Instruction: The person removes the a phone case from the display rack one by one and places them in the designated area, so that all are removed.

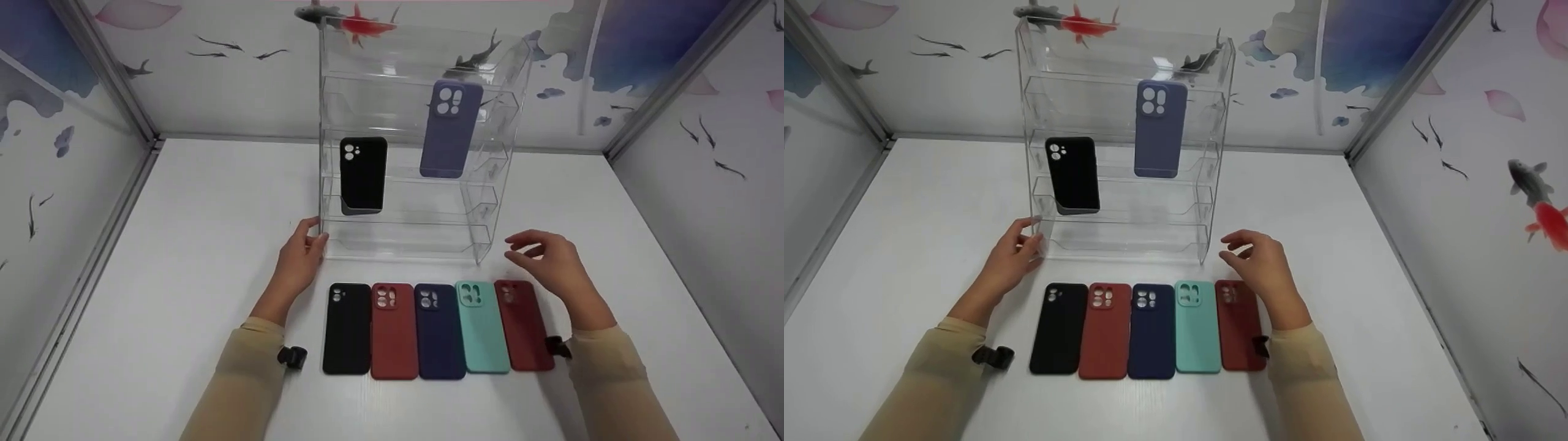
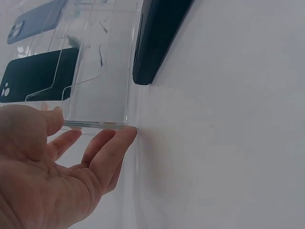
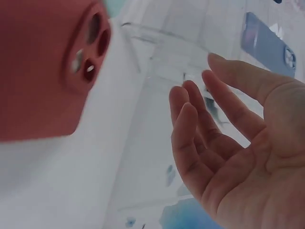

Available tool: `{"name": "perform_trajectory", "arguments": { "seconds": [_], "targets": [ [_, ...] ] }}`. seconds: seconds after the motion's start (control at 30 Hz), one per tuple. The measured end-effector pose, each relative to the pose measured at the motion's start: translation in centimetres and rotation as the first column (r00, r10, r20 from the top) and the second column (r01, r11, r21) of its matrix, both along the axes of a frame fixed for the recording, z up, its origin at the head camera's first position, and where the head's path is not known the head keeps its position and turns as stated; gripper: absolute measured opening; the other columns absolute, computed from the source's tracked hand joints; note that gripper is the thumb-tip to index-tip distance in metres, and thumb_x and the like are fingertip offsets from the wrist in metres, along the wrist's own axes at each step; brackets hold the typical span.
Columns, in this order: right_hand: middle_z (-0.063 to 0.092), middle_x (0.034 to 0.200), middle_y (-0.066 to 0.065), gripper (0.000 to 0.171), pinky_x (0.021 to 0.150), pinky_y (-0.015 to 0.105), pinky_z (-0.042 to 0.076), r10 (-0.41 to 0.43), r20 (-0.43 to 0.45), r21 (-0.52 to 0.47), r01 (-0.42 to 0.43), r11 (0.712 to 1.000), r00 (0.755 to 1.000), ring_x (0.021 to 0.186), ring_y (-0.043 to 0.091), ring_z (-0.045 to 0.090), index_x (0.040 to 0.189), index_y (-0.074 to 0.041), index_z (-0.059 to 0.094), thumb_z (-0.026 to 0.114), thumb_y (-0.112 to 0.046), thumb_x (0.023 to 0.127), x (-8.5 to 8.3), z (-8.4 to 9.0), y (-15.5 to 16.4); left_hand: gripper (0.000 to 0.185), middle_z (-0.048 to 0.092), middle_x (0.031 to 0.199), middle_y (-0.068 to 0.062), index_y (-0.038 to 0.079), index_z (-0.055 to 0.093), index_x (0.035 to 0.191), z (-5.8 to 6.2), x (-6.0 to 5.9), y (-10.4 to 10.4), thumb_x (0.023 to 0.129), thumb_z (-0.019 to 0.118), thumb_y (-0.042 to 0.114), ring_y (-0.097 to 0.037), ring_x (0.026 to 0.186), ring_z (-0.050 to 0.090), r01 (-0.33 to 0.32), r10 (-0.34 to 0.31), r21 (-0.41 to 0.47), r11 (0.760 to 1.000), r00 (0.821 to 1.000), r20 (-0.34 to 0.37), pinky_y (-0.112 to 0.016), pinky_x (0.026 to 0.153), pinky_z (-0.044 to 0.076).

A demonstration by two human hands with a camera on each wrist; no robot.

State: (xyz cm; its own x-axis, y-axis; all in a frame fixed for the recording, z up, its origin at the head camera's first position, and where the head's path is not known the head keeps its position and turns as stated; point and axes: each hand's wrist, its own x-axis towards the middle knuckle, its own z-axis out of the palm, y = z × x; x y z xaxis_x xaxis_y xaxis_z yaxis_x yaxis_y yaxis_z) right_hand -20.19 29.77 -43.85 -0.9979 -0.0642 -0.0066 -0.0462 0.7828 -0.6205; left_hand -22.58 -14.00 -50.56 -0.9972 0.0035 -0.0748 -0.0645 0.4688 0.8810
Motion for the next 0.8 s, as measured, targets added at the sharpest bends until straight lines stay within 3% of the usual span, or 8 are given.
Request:
{"name": "perform_trajectory", "arguments": {
  "seconds": [0.2, 0.27, 0.5, 0.8],
  "targets": [
    [0.074, 0.113, 0.01, 0.022, 0.077, 0.01, 0.049, -0.038, -0.2, -0.088, 0.021, 0.996, 0.979, 0.1, 0.026, 0.071, 0.119, -0.013, 0.075, 0.073, -0.021, 0.098, 0.0, 2.2, -2.5, 0.05, 0.067, 0.117, -0.021, 0.011, 0.039, 0.157, 0.1, -0.1, 0.0, 0.111, 0.047, 0.03, -0.03, 0.108, 0.066, 0.002, -0.002, -0.009, 1.0, 1.0, -0.003, -0.043, 0.092, 0.051],
    [0.075, 0.111, 0.009, 0.02, 0.078, 0.007, 0.048, -0.04, -0.247, -0.12, 0.01, 0.993, 0.968, 0.098, 0.022, 0.071, 0.117, -0.013, 0.075, 0.073, -0.02, 0.098, -0.1, 2.9, -3.7, 0.05, 0.067, 0.116, -0.021, 0.01, 0.039, 0.156, 0.1, -0.1, 0.0, 0.111, 0.047, 0.029, -0.03, 0.106, 0.066, -0.001, 0.001, -0.013, 1.0, 1.0, -0.007, -0.043, 0.091, 0.052],
    [0.075, 0.111, 0.004, 0.021, 0.081, 0.014, 0.052, -0.022, -0.296, -0.235, -0.05, 0.971, 0.955, 0.097, 0.017, 0.071, 0.118, -0.016, 0.075, 0.073, -0.02, 0.098, -0.8, 4.2, -7.9, 0.05, 0.067, 0.114, -0.02, 0.011, 0.039, 0.156, 0.1, -0.1, -0.1, 0.111, 0.047, 0.031, -0.028, 0.103, 0.066, -0.006, 0.006, -0.013, 1.0, 1.0, -0.014, -0.037, 0.085, 0.052],
    [0.074, 0.114, 0.002, 0.029, 0.083, 0.019, 0.055, -0.002, -0.339, -0.308, -0.109, 0.945, 0.941, 0.099, 0.015, 0.073, 0.126, -0.017, 0.073, 0.073, -0.016, 0.097, -2.7, 4.7, -12.6, 0.05, 0.067, 0.112, -0.018, 0.012, 0.04, 0.157, -0.1, 0.0, 0.0, 0.111, 0.047, 0.031, -0.027, 0.101, 0.066, -0.009, 0.009, -0.014, 1.0, 1.0, -0.008, -0.035, 0.083, 0.051]
  ]
}}
